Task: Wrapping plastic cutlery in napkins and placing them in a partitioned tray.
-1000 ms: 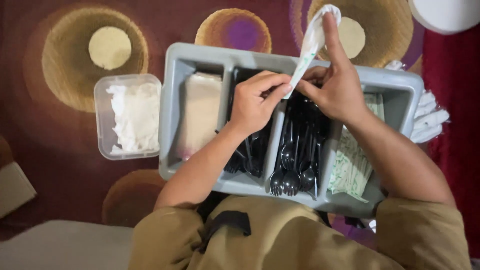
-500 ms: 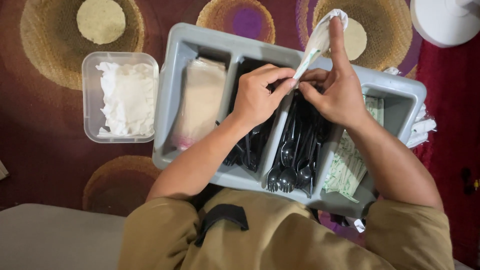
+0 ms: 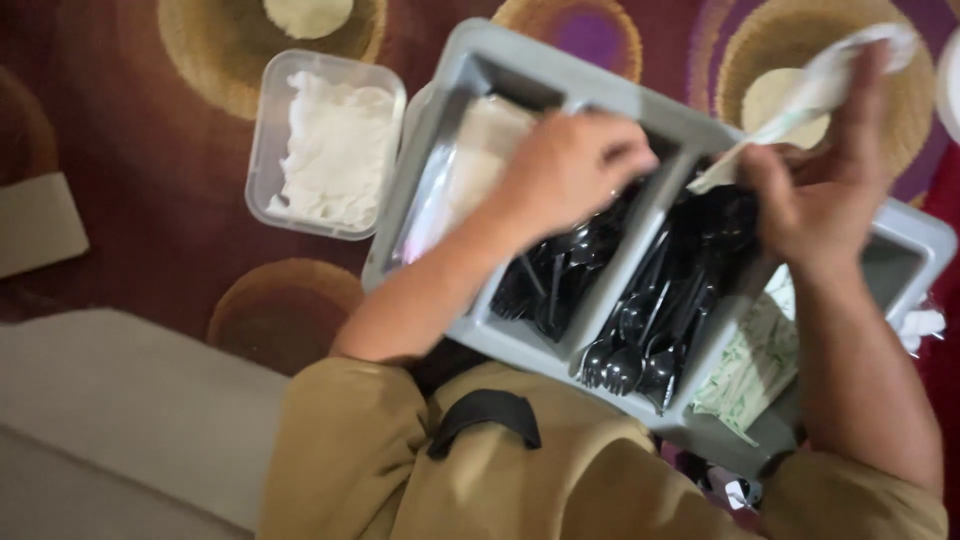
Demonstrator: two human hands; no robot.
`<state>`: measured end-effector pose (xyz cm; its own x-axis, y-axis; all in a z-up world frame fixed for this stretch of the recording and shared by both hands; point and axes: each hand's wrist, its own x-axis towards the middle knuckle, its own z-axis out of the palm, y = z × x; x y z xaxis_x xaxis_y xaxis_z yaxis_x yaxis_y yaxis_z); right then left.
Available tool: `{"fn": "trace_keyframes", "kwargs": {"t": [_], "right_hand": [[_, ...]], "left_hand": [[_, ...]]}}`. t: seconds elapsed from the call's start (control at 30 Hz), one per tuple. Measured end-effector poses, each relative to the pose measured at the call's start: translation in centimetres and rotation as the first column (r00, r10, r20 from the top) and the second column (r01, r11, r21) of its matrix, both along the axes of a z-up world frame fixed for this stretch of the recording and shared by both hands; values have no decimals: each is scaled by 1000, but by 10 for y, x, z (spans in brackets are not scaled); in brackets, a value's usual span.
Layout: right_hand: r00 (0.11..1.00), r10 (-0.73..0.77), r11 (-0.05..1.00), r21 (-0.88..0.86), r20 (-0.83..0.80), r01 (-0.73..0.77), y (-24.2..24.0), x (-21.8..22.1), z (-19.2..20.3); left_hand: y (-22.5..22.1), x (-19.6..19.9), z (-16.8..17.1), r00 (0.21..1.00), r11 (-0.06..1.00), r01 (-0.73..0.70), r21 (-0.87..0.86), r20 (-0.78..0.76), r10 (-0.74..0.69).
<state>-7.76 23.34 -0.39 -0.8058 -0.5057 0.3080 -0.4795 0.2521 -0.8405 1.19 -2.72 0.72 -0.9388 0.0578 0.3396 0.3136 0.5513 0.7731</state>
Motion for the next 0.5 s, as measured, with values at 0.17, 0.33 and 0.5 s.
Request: {"fn": "trace_keyframes", "kwargs": {"t": [0.17, 0.33, 0.5], "right_hand": [[999, 8, 989, -149, -51, -15, 17, -19, -13], [985, 119, 976, -168, -128, -140, 1, -6, 4], [994, 67, 990, -118, -86, -77, 11, -15, -11]], "left_hand": [[-84, 8, -46, 959, 719, -195, -667, 23, 282], [-83, 27, -100, 980, 622, -183, -762, -91, 178], [-82, 29, -107, 971, 657, -228, -718, -123, 203]]}}
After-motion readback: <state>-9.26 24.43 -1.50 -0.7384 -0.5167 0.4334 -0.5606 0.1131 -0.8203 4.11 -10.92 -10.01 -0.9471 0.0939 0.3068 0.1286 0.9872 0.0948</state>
